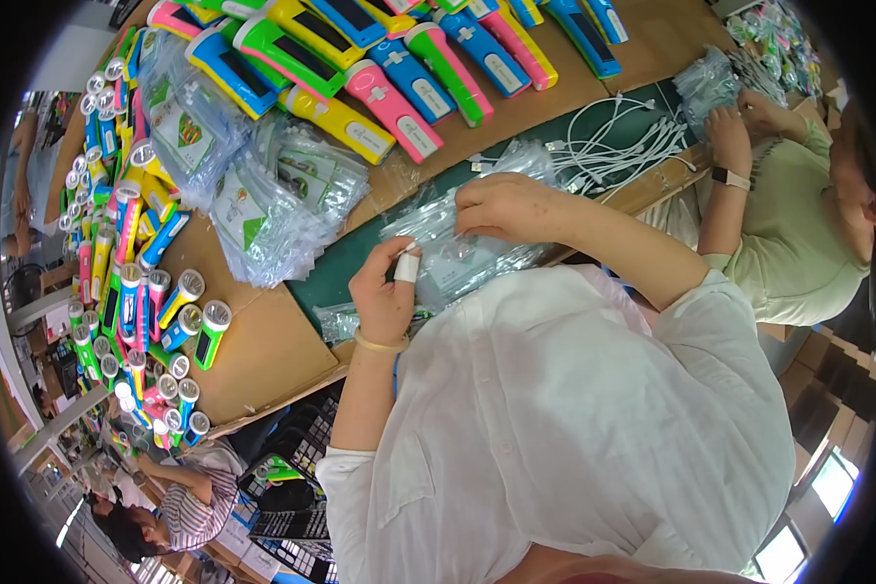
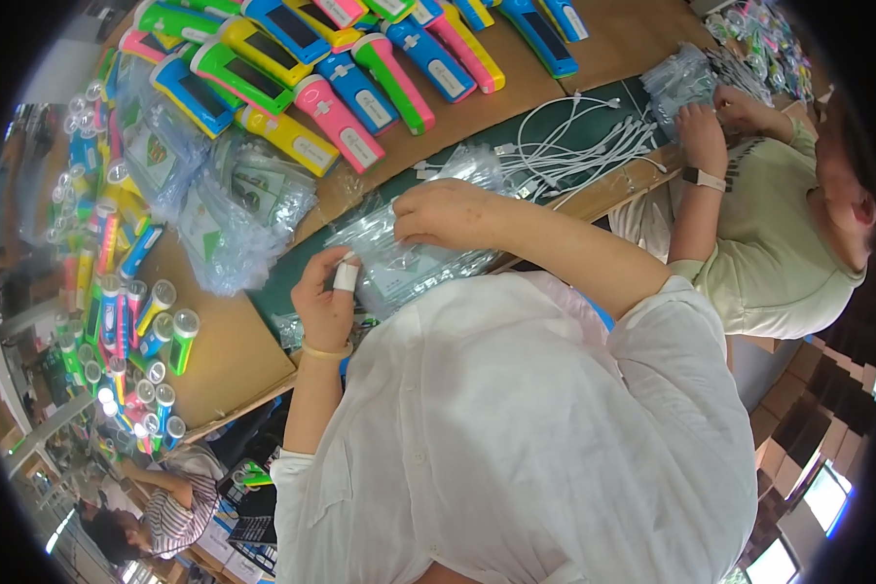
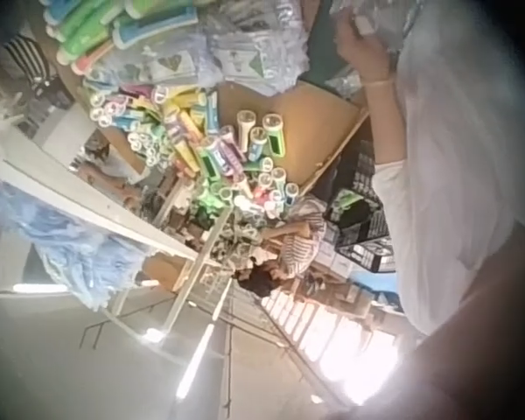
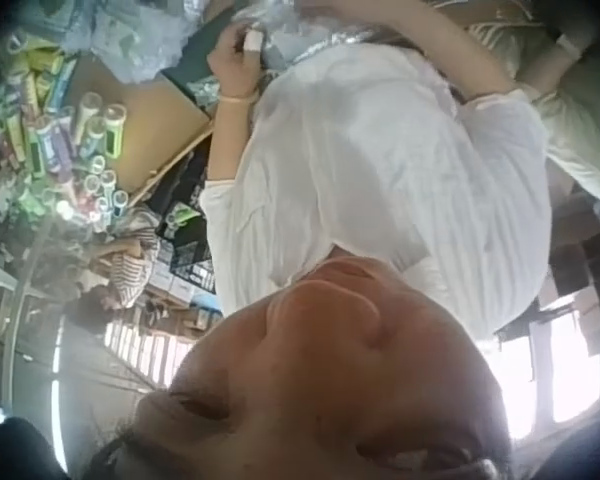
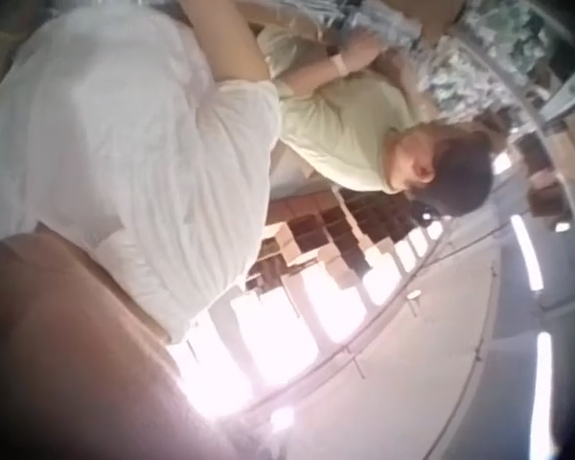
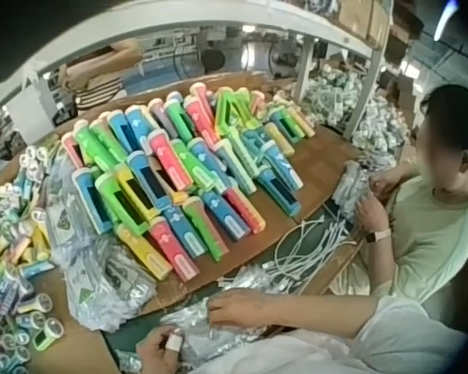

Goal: Placing flashlights and charging cables into plastic bags at a packaging station.

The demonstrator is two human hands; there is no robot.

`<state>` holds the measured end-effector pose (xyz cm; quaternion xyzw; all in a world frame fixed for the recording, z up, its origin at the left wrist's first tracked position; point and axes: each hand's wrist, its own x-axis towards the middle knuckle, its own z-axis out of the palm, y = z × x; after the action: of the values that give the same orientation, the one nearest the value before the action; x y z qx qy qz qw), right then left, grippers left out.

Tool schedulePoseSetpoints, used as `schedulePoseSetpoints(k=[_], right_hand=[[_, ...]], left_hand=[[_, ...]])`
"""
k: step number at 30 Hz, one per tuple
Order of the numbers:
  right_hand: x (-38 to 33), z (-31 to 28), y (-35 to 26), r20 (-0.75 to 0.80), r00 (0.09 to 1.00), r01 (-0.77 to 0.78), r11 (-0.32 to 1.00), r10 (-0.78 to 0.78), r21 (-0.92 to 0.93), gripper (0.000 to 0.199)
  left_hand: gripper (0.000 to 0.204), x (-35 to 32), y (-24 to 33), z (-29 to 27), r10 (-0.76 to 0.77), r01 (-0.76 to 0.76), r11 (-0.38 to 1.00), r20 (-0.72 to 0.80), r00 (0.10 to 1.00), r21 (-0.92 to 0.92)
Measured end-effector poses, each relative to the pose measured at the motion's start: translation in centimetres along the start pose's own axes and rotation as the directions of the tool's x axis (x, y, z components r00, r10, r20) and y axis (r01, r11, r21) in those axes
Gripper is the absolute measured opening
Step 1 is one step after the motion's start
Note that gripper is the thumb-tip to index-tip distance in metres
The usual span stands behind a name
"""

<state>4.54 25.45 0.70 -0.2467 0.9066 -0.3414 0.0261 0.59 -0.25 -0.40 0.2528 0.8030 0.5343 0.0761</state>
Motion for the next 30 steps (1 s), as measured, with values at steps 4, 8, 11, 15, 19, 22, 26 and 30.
schedulePoseSetpoints(k=[4,8,11,15,19,22,26,30], right_hand=[[-1.2,0.0,0.8,0.046,0.999,-0.01,1.0,0.009,0.013,0.015],[-1.6,-5.4,2.3,-0.03,0.965,-0.256,0.957,0.262,0.135,0.022],[-3.5,-11.1,9.4,-0.663,0.641,-0.645,0.739,0.386,-0.193,0.03],[-4.9,-14.8,15.2,-0.679,0.455,-0.887,0.356,0.576,-0.292,0.039],[-5.8,-14.6,16.7,-0.608,0.363,-0.929,0.223,0.706,-0.295,0.058],[-9.2,-14.2,17.3,-0.545,0.411,-0.894,0.44,0.731,-0.083,0.071],[-6.7,-13.5,6.9,-0.406,0.549,-0.559,0.682,0.731,0.472,0.073],[-3.6,-8.1,-1.0,-0.26,0.814,-0.176,0.647,0.52,0.742,0.059]], left_hand=[[0.029,0.9,0.2,0.5,0.367,-0.431,0.863,0.26,0.893,0.263],[0.027,0.8,-0.1,0.3,0.332,-0.383,0.895,0.235,0.914,0.227],[0.023,0.4,0.8,-0.1,0.337,-0.39,0.896,0.244,0.909,0.215],[0.034,1.5,2.5,1.4,0.565,-0.639,0.769,0.466,0.681,0.001],[0.032,1.9,3.3,2.3,0.558,-0.611,0.789,0.478,0.678,-0.054],[0.026,1.8,2.6,2.0,0.537,-0.564,0.823,0.414,0.735,-0.067],[0.019,1.5,1.9,1.9,0.493,-0.508,0.859,0.383,0.781,-0.07],[0.02,1.9,2.5,2.3,0.522,-0.537,0.841,0.374,0.767,-0.073]])
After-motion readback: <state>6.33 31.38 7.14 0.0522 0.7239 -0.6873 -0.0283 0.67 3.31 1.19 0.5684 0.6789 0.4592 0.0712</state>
